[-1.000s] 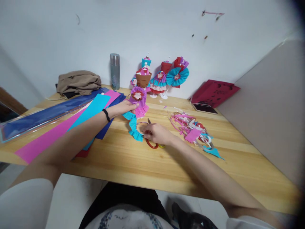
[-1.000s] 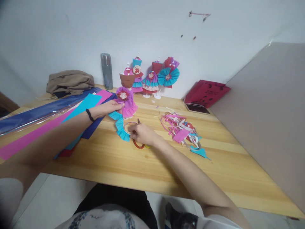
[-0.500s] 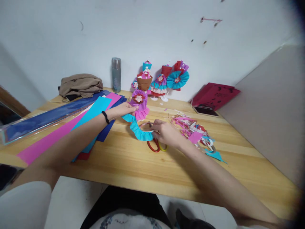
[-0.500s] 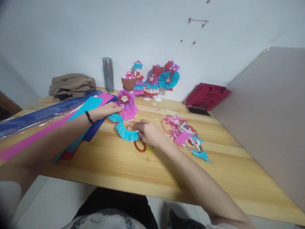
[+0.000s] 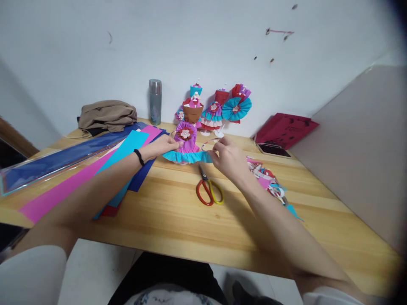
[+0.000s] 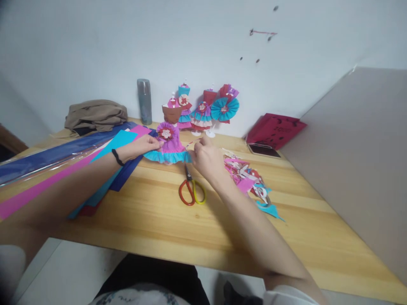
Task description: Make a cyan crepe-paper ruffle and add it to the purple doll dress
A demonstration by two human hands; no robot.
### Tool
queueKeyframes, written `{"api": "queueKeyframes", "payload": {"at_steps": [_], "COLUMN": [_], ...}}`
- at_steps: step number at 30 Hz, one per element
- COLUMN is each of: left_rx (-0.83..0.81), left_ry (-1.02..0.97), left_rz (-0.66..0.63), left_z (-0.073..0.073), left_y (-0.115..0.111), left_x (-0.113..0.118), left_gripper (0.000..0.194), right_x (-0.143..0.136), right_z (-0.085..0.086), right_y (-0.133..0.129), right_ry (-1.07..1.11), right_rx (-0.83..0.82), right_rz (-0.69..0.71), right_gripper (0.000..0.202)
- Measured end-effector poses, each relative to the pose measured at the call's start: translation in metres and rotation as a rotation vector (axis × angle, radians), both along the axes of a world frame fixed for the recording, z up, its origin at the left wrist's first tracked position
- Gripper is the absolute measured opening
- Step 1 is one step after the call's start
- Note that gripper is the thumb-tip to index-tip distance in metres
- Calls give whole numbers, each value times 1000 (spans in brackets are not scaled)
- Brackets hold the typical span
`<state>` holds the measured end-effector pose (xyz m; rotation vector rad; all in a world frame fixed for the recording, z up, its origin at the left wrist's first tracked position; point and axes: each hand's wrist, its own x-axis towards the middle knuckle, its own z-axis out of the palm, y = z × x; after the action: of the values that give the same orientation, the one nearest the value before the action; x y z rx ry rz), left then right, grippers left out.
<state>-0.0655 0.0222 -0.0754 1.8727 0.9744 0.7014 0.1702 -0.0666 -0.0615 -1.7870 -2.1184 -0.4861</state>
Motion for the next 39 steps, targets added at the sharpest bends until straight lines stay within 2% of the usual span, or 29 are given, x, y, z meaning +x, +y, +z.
{"api": "queueKeyframes", "payload": {"at_steps": [7, 13, 30, 39], "left_rx": [43, 85, 172, 223], "left_ry": [38, 72, 236, 324], "left_rz": [13, 28, -49, -27], "left_z": [4, 3, 16, 17], "left_y": [4, 13, 31, 37], "left_x": [-8, -11, -18, -16], "left_gripper": [47, 41, 31, 23], "right_x": [2, 6, 9, 11], "right_z": [-16, -28, -32, -35], "right_y": [29, 39, 40, 45], "right_ry": [87, 118, 184, 195], "right_rx": [141, 210, 130, 147], "right_rz": [105, 172, 239, 259], "right_gripper": [23, 21, 23, 23]}}
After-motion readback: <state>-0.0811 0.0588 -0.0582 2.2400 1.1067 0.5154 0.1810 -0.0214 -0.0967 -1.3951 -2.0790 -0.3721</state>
